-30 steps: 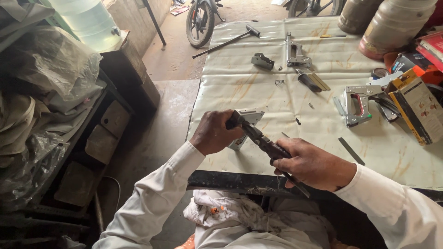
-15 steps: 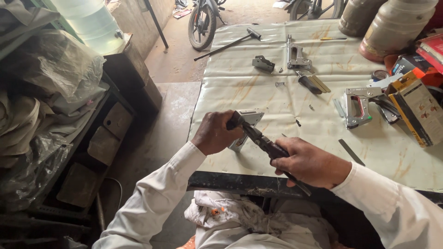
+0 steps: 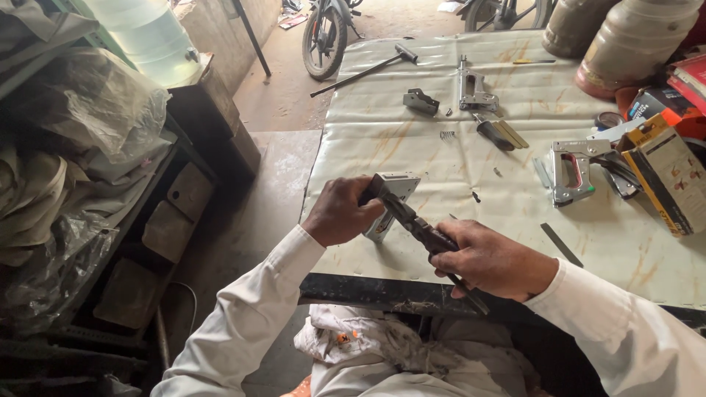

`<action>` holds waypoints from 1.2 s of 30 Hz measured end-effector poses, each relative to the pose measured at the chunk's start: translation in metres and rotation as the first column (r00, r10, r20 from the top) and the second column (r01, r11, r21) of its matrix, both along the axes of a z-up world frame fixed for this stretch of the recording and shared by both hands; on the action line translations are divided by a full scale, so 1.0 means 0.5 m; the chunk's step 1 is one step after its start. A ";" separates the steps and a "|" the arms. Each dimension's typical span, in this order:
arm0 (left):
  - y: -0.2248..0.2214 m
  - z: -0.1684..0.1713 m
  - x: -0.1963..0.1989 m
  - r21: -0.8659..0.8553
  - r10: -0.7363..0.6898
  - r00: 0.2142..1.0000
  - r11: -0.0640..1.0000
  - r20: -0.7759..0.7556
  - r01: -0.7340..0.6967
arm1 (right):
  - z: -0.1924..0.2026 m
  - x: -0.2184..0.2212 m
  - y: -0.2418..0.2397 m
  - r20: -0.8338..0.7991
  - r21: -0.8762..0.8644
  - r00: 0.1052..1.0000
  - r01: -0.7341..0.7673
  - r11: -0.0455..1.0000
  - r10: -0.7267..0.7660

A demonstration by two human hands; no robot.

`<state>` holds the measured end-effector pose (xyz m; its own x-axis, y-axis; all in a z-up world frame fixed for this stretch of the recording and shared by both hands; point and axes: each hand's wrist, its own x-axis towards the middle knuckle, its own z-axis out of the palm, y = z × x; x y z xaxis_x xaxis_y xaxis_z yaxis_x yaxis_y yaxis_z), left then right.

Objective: The user is repairing a metal staple gun using pliers and a screwdriver at a workbench.

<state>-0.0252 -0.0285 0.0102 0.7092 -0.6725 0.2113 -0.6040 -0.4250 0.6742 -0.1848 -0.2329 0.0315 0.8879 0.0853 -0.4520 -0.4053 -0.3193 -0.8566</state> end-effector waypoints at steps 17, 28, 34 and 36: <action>0.020 -0.021 0.055 -0.015 0.000 0.998 1.000 -0.055 -0.001 | -0.208 0.045 -0.067 0.433 -0.735 0.894 0.276 0.619 0.116; 0.021 -0.051 0.076 -0.156 -0.233 0.952 0.966 -0.200 0.204 | -0.275 0.195 -0.040 0.470 0.640 0.814 -0.048 0.767 -0.341; 0.005 -0.046 0.096 -0.149 -0.258 0.935 0.963 -0.244 0.227 | -0.257 0.185 -0.031 0.525 0.609 0.732 0.035 0.793 -0.435; 0.000 -0.037 0.100 -0.002 -0.203 0.956 0.978 -0.210 0.207 | -0.253 0.185 -0.030 0.572 0.540 0.709 0.052 0.840 -0.411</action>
<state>0.0250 -0.0284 -0.0086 0.5824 -0.8107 0.0592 -0.5271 -0.3212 0.7867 -0.0925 -0.2477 -0.0950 0.9520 -0.1338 0.2754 0.2981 0.2009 -0.9331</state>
